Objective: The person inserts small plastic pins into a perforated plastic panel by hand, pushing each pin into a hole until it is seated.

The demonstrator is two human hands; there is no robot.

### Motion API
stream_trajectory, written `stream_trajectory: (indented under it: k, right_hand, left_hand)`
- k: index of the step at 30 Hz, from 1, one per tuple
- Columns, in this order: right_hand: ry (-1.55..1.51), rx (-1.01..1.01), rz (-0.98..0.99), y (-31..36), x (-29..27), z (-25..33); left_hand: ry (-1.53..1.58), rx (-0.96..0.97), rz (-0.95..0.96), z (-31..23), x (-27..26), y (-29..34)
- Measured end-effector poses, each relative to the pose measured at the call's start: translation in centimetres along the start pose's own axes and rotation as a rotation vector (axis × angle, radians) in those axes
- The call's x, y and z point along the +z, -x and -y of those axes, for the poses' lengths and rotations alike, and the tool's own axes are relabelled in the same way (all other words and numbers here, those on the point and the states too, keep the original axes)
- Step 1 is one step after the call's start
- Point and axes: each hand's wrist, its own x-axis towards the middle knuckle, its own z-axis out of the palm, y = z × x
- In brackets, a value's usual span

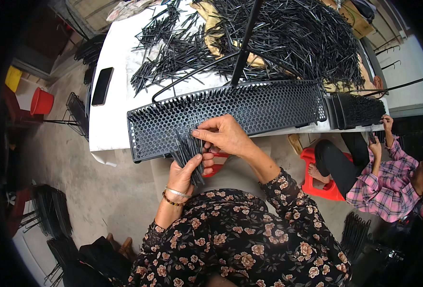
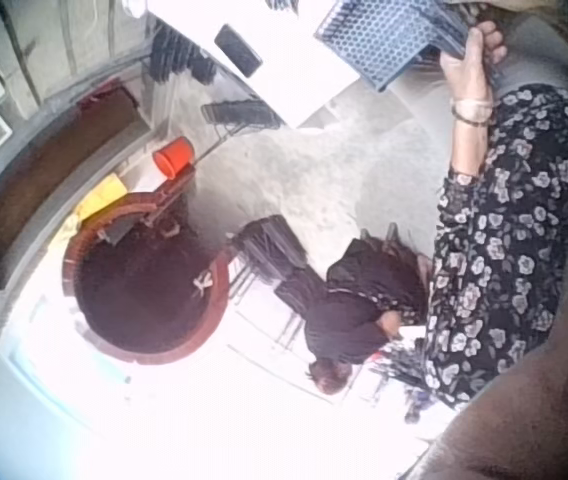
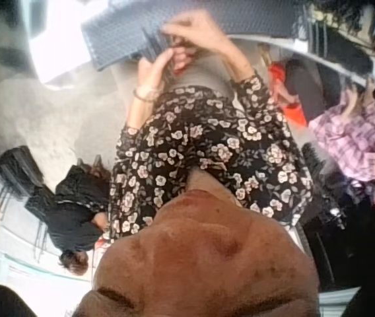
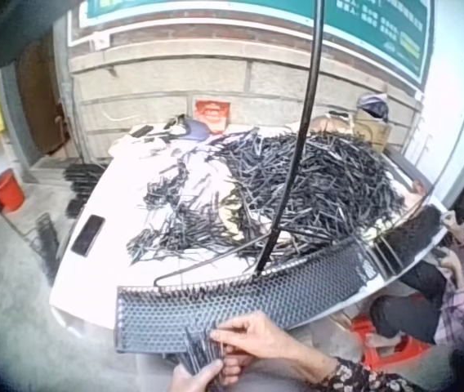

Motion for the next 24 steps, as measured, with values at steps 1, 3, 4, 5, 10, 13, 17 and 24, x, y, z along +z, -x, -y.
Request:
stream_trajectory:
  k: [1, 3, 4, 5, 10, 13, 17, 24]
  right_hand:
    - [0.024, 0.022, -0.018, 0.0, -0.1, -0.1]
    - [0.048, 0.044, -0.04, 0.1, -0.4, -0.1]
    - [0.029, 0.069, -0.049, 0.1, -0.5, -0.2]
    - [0.009, 0.095, -0.054, 0.0, -0.6, -0.3]
    - [-0.059, 0.11, -0.011, -0.1, -0.7, -0.7]
    - [-0.14, 0.096, 0.014, 0.3, -0.9, -0.8]
    - [-0.139, 0.017, -0.029, 0.2, -1.8, -0.3]
    - [0.026, -0.52, -0.435, -2.2, -2.8, 2.5]
  left_hand:
    - [0.0, -0.002, -0.015, 0.2, 0.0, 0.0]
    - [-0.022, -0.013, -0.02, 0.3, 0.0, -0.1]
    - [-0.041, -0.022, -0.026, 0.3, 0.0, 0.0]
    - [-0.042, -0.023, -0.028, 0.3, -0.1, 0.0]
    - [-0.084, -0.028, -0.029, 0.1, -0.1, 0.2]
    - [-0.001, -0.015, -0.043, 0.3, -0.1, 0.0]
    - [0.077, -0.038, -0.104, 0.6, -0.3, -0.1]
    - [0.087, -0.154, -0.103, 1.6, 0.3, -0.2]
